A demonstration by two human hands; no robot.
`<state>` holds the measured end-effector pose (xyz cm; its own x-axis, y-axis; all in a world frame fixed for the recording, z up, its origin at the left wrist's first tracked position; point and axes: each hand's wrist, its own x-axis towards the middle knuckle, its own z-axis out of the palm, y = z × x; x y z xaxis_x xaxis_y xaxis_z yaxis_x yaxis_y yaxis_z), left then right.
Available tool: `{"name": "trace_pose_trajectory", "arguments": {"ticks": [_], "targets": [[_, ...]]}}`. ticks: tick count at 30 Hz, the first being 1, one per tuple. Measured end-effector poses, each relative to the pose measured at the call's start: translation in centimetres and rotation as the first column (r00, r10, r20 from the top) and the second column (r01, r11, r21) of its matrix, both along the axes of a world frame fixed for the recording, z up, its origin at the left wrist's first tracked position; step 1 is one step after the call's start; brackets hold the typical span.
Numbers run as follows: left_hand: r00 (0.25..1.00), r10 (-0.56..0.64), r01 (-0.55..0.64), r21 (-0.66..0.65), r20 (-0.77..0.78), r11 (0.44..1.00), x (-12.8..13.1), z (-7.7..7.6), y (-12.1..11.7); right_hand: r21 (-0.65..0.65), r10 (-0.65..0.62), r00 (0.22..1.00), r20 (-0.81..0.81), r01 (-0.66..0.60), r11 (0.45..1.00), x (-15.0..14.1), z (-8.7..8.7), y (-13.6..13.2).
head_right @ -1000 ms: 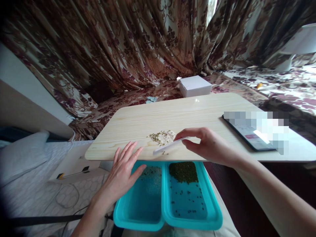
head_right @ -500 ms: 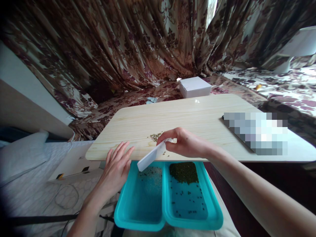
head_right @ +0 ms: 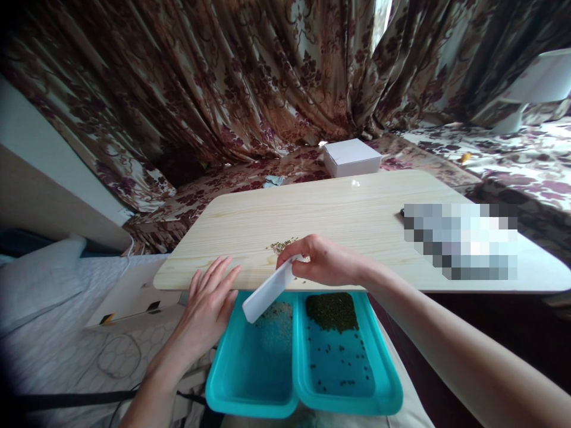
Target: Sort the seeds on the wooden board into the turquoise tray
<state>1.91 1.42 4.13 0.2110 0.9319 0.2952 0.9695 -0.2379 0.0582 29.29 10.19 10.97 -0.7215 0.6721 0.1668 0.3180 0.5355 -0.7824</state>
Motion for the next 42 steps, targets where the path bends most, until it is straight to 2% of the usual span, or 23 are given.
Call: {"name": "trace_pose_trajectory", "arguments": {"ticks": [9, 15, 17, 19, 22, 24, 31, 36, 42], "targets": [[1.000, -0.023, 0.023, 0.014, -0.020, 1.000, 0.5, 0.0, 0.2, -0.063, 0.009, 0.999, 0.036, -0.007, 0.998, 1.7, 0.7, -1.3], [0.999, -0.046, 0.046, 0.015, -0.001, 0.999, 1.1, 0.2, 0.3, -0.095, -0.063, 0.988, 0.141, 0.077, 0.993, 4.5, 1.6, -3.1], [0.998, -0.055, 0.055, 0.007, 0.005, 0.998, 1.4, 0.3, 0.3, -0.069, -0.138, 0.983, 0.125, 0.147, 0.987, 5.4, 1.7, -3.5], [0.998, -0.065, 0.065, -0.004, 0.004, 0.998, 1.6, 0.4, 0.3, -0.030, -0.271, 0.959, 0.080, 0.274, 0.961, 6.2, 1.6, -3.4], [0.997, -0.075, 0.075, -0.014, 0.000, 0.997, 1.8, 0.6, 0.2, 0.043, -0.492, 0.870, 0.028, 0.491, 0.870, 7.4, 1.1, -2.5], [0.997, -0.076, 0.076, -0.012, -0.004, 0.997, 1.8, 0.7, 0.2, 0.076, -0.558, 0.830, 0.015, 0.555, 0.828, 7.9, 0.5, -1.8], [0.997, -0.078, 0.077, -0.014, -0.028, 0.997, 1.6, 0.4, 0.2, 0.131, -0.565, 0.823, 0.067, 0.554, 0.822, 8.1, -0.9, -0.1], [0.997, -0.074, 0.074, -0.002, -0.012, 0.997, 1.7, 0.4, 0.2, 0.149, -0.560, 0.828, 0.045, 0.548, 0.823, 7.2, -0.3, 0.4], [0.997, -0.081, 0.081, 0.010, 0.002, 0.997, 1.5, 0.3, 0.1, 0.117, -0.478, 0.876, 0.069, 0.468, 0.876, 5.9, 0.7, -0.5]]}}
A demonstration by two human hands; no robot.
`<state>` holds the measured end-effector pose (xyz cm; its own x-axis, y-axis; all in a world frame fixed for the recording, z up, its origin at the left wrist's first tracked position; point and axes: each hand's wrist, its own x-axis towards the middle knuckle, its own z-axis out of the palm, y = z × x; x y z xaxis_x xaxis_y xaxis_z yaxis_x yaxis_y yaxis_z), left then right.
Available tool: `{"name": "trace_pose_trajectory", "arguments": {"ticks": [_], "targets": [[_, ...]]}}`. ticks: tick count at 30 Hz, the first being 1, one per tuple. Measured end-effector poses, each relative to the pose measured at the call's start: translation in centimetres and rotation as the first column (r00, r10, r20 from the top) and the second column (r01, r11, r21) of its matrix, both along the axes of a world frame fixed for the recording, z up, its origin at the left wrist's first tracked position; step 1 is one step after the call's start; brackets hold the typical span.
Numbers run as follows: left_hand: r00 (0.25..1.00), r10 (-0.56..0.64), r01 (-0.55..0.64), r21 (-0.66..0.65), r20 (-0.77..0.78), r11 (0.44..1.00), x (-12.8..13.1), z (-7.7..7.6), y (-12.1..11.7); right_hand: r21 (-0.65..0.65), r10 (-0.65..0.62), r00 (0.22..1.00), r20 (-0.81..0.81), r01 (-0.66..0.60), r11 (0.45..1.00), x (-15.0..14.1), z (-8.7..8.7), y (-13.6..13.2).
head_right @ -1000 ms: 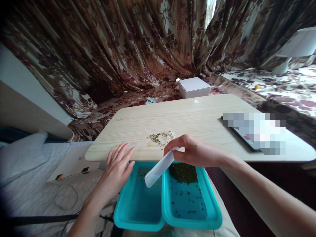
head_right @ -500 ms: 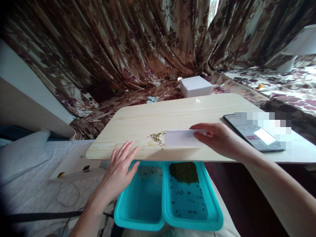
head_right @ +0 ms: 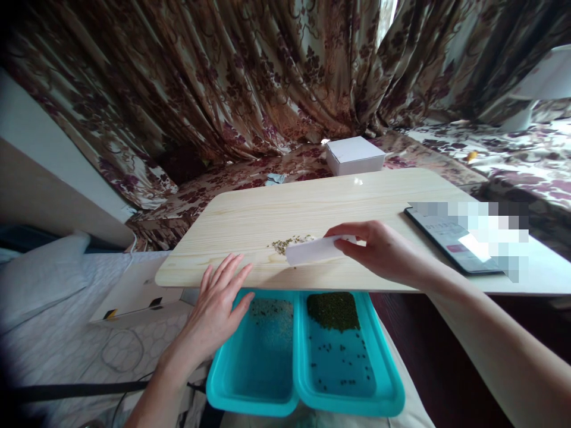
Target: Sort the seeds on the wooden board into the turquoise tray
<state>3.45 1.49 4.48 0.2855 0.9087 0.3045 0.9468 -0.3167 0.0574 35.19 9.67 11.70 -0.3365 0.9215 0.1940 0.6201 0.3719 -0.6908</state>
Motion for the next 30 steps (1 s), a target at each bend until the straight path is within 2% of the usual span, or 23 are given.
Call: {"name": "trace_pose_trajectory", "arguments": {"ticks": [12, 21, 30], "targets": [[1.000, -0.001, 0.001, -0.006, 0.001, 1.000, -0.1, 0.1, 0.1, -0.023, 0.022, 1.000, 0.016, -0.021, 1.000, 0.0, 0.4, -0.1], [1.000, 0.001, -0.001, 0.007, -0.008, 1.000, -0.2, 0.1, 0.1, -0.069, 0.081, 0.997, -0.008, -0.081, 0.994, -1.2, 0.4, 0.4], [1.000, -0.001, 0.001, -0.003, -0.021, 1.000, -0.3, 0.0, 0.1, -0.113, 0.103, 0.992, 0.073, -0.094, 0.989, -0.5, 0.8, 0.9]]}}
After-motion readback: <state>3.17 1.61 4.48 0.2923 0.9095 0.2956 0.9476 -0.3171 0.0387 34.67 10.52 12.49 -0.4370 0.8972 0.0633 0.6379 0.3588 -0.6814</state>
